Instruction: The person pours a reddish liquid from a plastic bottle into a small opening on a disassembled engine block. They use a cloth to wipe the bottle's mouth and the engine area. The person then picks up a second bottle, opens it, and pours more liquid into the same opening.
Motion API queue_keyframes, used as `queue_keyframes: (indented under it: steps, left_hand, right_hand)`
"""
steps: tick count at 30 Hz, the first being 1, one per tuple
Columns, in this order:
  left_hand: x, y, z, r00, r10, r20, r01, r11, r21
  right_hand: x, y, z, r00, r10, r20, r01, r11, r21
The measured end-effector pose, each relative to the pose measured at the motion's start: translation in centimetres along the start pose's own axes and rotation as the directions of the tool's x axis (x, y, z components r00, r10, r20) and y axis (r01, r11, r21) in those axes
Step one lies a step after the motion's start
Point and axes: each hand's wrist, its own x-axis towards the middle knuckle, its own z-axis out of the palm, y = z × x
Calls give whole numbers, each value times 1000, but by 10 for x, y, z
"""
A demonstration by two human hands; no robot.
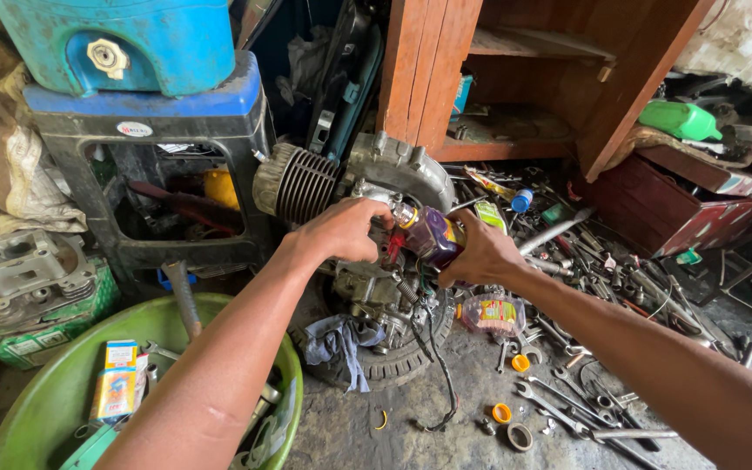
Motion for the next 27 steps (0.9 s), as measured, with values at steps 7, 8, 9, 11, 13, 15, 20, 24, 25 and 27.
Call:
queue_keyframes:
  steps: [7, 8, 9, 11, 13, 15, 20, 24, 25, 27]
  left_hand:
    - [1, -6, 6, 995, 58, -76, -60, 998, -30]
    - [1, -7, 7, 987, 111, -114, -114, 993, -18]
    - [2, -7, 8, 974, 166, -152, -169, 986, -4]
    - [3, -8, 9, 989, 93, -116, -96, 995, -21]
    - [3, -9, 10, 989, 92, -118, -96, 995, -29]
    - [3, -9, 9, 974, 163, -157, -169, 985, -25]
    - [0, -4, 7, 999, -26, -27, 25, 998, -49]
    - [0, -7, 9, 999, -5, -42, 3, 999, -44]
    - [1, -9, 10, 997, 40, -63, -42, 999, -30]
    - [1, -13, 12, 986, 130, -103, -131, 991, 0]
  right_hand:
    - [-8, -8, -5, 999, 43, 12, -43, 999, 15]
    - [-8, -8, -6, 999, 32, 4, -32, 999, -11]
    - [-7, -9, -7, 1000, 22, -6, -22, 999, -39]
    - [-7, -9, -8, 1000, 11, -17, -13, 998, -69]
    - [-7, -9, -8, 1000, 9, -18, -11, 997, -75]
    - [-6, -8, -8, 1000, 19, 2, -19, 997, -80]
    - [-3, -6, -7, 999, 16, 31, -13, 996, -87]
    - [-3, -6, -7, 1000, 9, 23, -6, 994, -109]
    - [-4, -6, -7, 1000, 13, 22, -10, 993, -116]
    - [-5, -6, -8, 1000, -8, 6, 9, 992, -124]
